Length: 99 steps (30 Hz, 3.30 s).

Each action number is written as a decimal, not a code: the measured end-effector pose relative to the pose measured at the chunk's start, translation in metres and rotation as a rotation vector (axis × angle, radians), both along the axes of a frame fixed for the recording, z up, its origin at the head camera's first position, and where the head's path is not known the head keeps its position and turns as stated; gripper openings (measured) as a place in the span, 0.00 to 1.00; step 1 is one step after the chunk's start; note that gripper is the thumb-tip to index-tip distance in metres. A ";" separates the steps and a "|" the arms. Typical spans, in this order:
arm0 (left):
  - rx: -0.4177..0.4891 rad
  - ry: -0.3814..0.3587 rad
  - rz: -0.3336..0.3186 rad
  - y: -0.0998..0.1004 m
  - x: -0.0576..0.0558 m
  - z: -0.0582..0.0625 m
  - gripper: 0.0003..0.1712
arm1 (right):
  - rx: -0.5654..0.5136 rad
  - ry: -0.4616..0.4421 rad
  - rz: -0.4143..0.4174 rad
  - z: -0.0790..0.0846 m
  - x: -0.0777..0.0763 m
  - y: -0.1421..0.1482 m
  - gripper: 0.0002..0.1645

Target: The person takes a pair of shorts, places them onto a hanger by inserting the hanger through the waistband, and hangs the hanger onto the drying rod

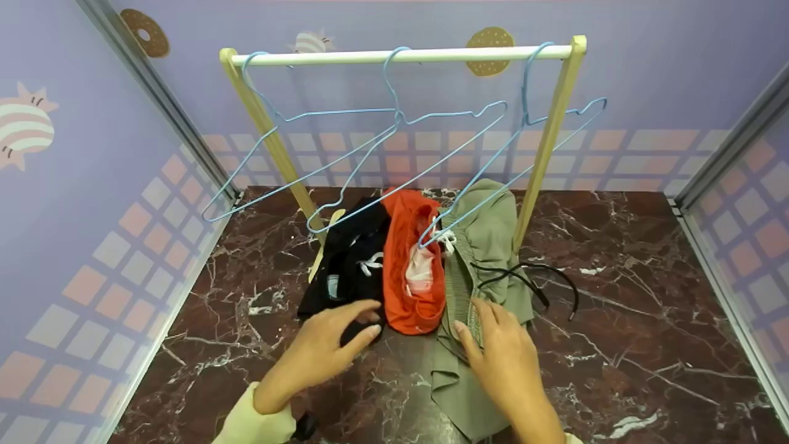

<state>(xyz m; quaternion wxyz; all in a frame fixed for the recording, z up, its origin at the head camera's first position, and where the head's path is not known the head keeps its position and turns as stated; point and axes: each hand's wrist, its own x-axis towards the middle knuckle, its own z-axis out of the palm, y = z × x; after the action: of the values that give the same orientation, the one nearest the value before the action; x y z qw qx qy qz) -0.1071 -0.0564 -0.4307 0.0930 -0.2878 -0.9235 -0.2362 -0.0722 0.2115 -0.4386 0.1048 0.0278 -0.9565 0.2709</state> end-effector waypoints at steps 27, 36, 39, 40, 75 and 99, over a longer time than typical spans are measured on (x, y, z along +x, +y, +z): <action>0.323 -0.528 -0.034 0.040 -0.009 -0.084 0.12 | -0.189 -0.102 -0.206 -0.095 -0.042 -0.007 0.35; 0.311 -0.566 -0.037 0.048 -0.011 -0.087 0.11 | -0.201 -0.202 -0.214 -0.098 -0.045 -0.009 0.34; 0.319 -0.563 -0.043 0.051 -0.011 -0.088 0.11 | -0.195 -0.216 -0.216 -0.100 -0.047 -0.008 0.34; 0.318 -0.559 -0.042 0.052 -0.011 -0.089 0.11 | -0.191 -0.221 -0.214 -0.100 -0.047 -0.007 0.33; 0.264 -0.599 -0.064 0.079 -0.007 -0.084 0.12 | -0.258 -0.102 -0.277 -0.078 -0.025 0.001 0.19; 0.481 -0.707 0.011 0.115 -0.024 -0.089 0.20 | -0.232 -0.115 -0.225 -0.057 -0.003 -0.014 0.17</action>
<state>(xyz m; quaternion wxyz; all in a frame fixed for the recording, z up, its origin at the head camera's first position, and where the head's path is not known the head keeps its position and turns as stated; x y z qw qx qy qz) -0.1309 0.0590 -0.5193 -0.1636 -0.1544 -0.8186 -0.5285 -0.0749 0.1975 -0.4959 0.0820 -0.1075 -0.9203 0.3671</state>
